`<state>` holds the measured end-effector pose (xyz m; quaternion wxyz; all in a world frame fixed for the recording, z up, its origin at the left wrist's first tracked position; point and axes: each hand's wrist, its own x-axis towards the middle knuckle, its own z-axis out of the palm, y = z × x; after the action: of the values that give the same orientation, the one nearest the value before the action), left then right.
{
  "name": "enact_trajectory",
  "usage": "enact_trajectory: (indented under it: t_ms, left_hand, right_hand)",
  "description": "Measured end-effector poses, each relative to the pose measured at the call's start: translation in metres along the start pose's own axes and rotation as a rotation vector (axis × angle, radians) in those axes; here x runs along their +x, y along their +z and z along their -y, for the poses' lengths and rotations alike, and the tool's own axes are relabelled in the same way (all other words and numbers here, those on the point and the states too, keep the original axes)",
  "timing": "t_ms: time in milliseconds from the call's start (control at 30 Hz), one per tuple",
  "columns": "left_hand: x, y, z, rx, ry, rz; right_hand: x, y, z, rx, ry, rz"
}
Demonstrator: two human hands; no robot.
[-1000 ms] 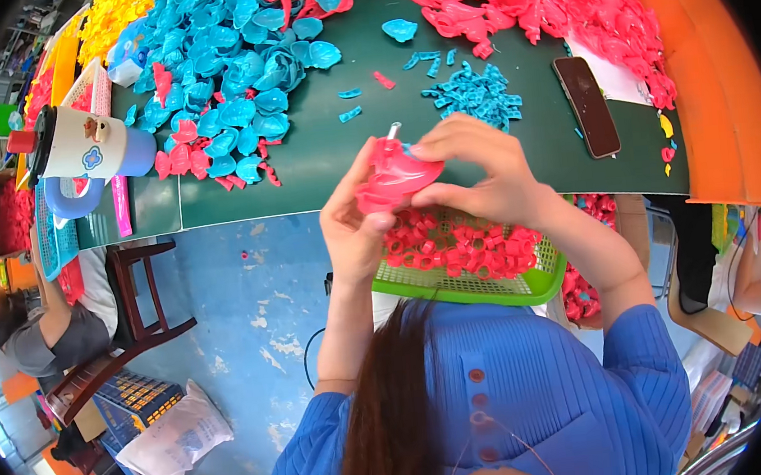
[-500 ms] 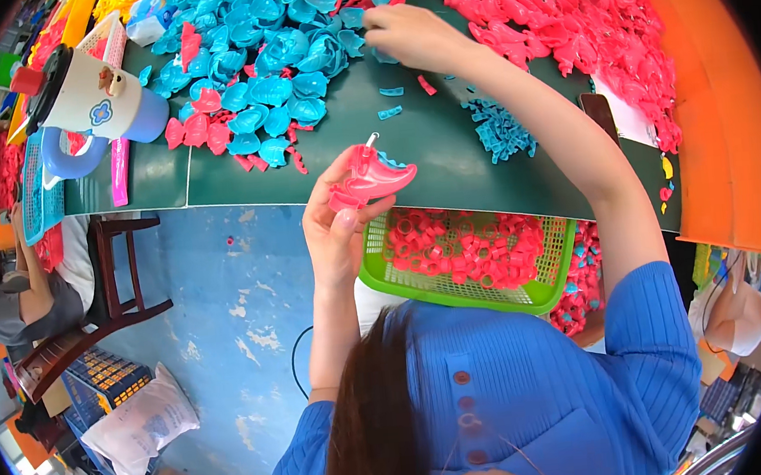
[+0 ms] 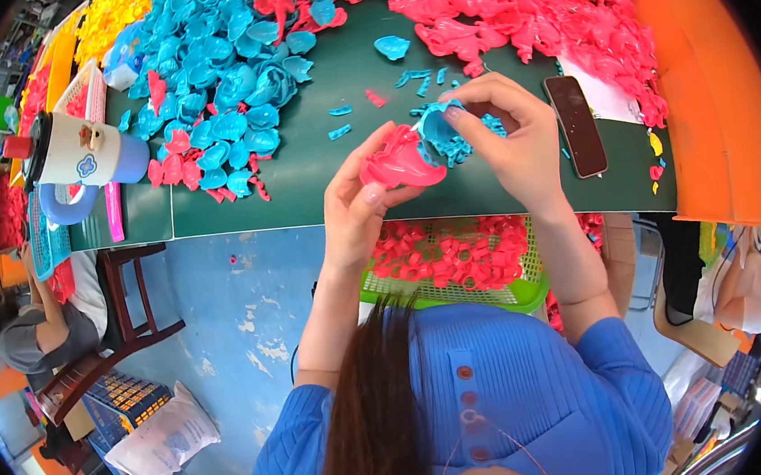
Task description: Assembling small plastic toy components at a workbench.
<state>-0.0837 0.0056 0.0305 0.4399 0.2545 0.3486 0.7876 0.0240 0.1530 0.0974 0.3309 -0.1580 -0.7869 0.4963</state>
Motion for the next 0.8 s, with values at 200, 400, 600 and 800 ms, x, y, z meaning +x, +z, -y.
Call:
enact_trajectory:
  t_ms: [200, 400, 600, 800]
  left_hand:
    - [0.003, 0.026, 0.009, -0.053, -0.142, 0.093]
    - [0.002, 0.031, 0.017, -0.078, -0.154, 0.109]
    - [0.003, 0.040, 0.014, -0.149, -0.149, 0.122]
    - [0.002, 0.041, 0.011, -0.201, -0.172, 0.084]
  right_hand:
    - [-0.015, -0.009, 0.001, -0.097, -0.282, -0.269]
    - [-0.022, -0.016, -0.002, -0.253, -0.458, -0.293]
    - [-0.025, -0.023, 0.000, -0.328, -0.525, -0.289]
    - [-0.026, -0.023, 0.000, -0.375, -0.547, -0.305]
